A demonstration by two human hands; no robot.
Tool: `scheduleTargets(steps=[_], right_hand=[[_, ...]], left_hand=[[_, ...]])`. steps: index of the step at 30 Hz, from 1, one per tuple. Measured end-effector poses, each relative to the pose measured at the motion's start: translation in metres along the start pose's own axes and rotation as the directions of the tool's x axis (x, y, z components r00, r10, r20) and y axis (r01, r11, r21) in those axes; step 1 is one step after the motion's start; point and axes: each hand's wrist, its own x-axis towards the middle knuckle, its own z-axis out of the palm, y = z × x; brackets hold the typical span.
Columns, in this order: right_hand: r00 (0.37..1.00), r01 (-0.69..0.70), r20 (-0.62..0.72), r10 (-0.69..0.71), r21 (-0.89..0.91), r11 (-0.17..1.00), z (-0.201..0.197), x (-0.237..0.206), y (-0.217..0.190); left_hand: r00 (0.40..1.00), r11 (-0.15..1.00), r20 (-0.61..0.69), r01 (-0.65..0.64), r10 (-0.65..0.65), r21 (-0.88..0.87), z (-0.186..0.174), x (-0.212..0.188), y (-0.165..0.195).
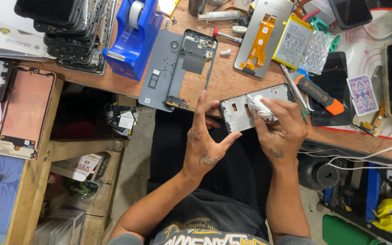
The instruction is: The person disassembles a smartphone, removes the battery and internal components, then applies adhesive to the phone's metal frame using a syringe. The work is performed on a cluttered bench with multiple phone parts and tools.
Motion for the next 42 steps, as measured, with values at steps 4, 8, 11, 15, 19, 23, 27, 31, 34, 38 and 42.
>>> scheduleTargets(steps=[4, 8, 11, 15, 19, 23, 27, 31, 34, 38, 42], right_hand=[[1.0, -0.028, 0.005, 0.028, 0.007, 1.0, -0.0005, -0.0002, -0.0001], [0.999, 0.044, -0.009, -0.046, -0.135, 0.99, -0.0036, 0.0015, 0.0025], [1.0, 0.023, -0.013, -0.024, -0.095, 0.995, -0.003, 0.0, 0.0031], [1.0, -0.031, -0.001, 0.031, 0.007, 0.999, 0.0004, -0.0023, 0.003], [1.0, 0.016, -0.014, -0.017, -0.073, 0.997, -0.0022, -0.0001, 0.0057], [0.999, -0.005, -0.042, 0.002, -0.066, 0.998, -0.0039, 0.0004, 0.0076], [0.999, 0.004, -0.032, -0.006, -0.062, 0.998, -0.0028, -0.0002, 0.0063], [1.0, 0.005, -0.018, -0.005, -0.038, 0.999, -0.0013, -0.0006, 0.0035], [0.999, -0.042, -0.017, 0.042, -0.017, 0.999, -0.0027, 0.0021, 0.004], [0.999, 0.003, -0.032, -0.005, -0.085, 0.996, -0.0029, 0.0017, 0.0045], [0.999, 0.036, -0.019, -0.037, -0.089, 0.995, -0.002, -0.0003, 0.0049]], left_hand=[[1.0, 1.0, -0.007, -0.016, 0.016, -0.001, -0.0002, 0.0006, -0.0003], [0.999, 0.999, -0.018, -0.039, 0.039, 0.007, 0.0006, 0.0004, -0.001], [1.0, 1.0, -0.01, -0.028, 0.029, 0.01, 0.0012, 0.0009, -0.0019], [1.0, 1.0, 0.0, 0.014, -0.014, 0.003, 0.0012, 0.0, -0.0015], [1.0, 1.0, -0.009, -0.022, 0.022, 0.011, 0.0009, 0.0011, -0.0015], [1.0, 1.0, -0.004, -0.004, 0.004, 0.012, 0.0009, 0.0009, -0.0011], [1.0, 1.0, -0.004, -0.015, 0.015, 0.013, 0.0, 0.0007, -0.0003], [0.999, 0.999, -0.012, -0.042, 0.042, 0.027, 0.0004, 0.0011, -0.0002], [1.0, 0.999, -0.007, -0.019, 0.019, 0.026, 0.0002, 0.0008, -0.0007], [1.0, 1.0, -0.007, -0.013, 0.013, 0.013, 0.0009, 0.0004, -0.0016], [0.999, 0.999, -0.01, -0.038, 0.038, 0.013, 0.0013, 0.0007, -0.0023]])
